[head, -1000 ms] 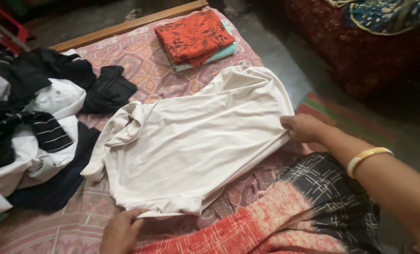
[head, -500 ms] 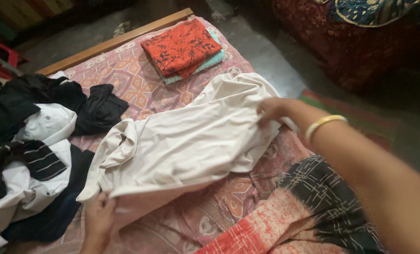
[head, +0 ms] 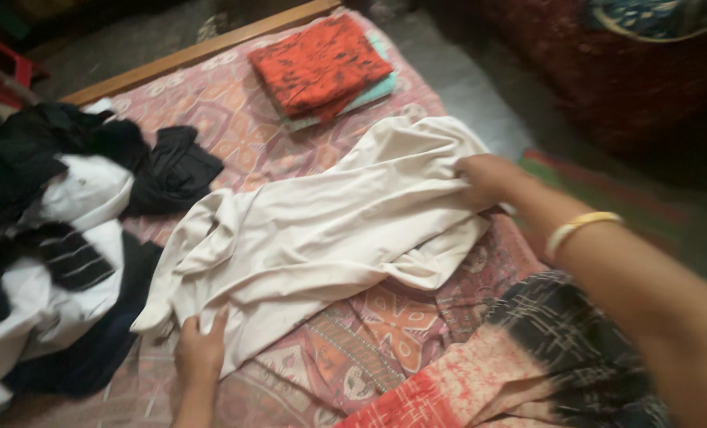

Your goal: The person folds a white long-sleeved shirt on a bed. They smooth the fabric, fold the sleeves inward, fold the shirt in half lengthwise, and then fold it into a compact rectangle.

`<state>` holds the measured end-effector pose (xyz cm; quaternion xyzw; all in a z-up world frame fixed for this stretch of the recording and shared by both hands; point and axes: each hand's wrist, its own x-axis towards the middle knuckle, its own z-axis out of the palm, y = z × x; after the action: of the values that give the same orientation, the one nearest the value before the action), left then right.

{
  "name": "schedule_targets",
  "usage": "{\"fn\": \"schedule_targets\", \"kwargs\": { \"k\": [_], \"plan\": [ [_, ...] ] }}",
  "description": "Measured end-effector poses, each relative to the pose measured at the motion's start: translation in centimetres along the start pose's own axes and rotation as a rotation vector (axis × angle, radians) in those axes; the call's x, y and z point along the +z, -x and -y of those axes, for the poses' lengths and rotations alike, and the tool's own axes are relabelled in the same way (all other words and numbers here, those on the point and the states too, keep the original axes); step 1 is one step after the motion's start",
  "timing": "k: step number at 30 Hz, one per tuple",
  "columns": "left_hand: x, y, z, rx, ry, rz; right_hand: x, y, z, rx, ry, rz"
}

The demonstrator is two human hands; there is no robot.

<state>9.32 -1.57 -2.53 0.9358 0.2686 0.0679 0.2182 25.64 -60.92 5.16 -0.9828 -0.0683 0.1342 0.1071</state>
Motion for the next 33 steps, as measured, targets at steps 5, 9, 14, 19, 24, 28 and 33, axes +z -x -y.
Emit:
{"fn": "schedule_targets", "kwargs": {
  "k": [5, 9, 14, 19, 24, 28, 33],
  "plan": [
    [-1.9, 2.6, 1.0, -0.026, 0.087, 0.033, 1.2, -1.7, -4.4, 0.087, 0.103, 0.156],
    [-2.9, 3.1, 0.5, 0.087, 0.088, 0.087, 2.2, -4.3, -9.5, 0.019, 0.184, 0.085],
    [-5.0, 1.9, -1.5, 0.171, -0.182, 0.028, 1.8, -7.7, -9.2, 0.035, 0.107, -0.038],
    [-4.4, 3.4, -4.1, 0.361, -0.241, -0.334, 1.1, -5.1, -2.8, -0.07, 0.311, -0.35],
    [-0.7, 8.6, -5.3, 0.267, -0.079, -0.211, 3.2, -0.4, 5.7, -0.191, 0.294, -0.457],
    [1.5, 10.2, -5.1, 0.253, -0.071, -0.336, 5.6, 5.4, 13.3, -0.247, 0.083, -0.213],
    [2.4, 9.7, -4.8, 0.202, -0.079, -0.304, 6.8, 9.9, 19.3, -0.404, 0.217, -0.159]
  ]
}}
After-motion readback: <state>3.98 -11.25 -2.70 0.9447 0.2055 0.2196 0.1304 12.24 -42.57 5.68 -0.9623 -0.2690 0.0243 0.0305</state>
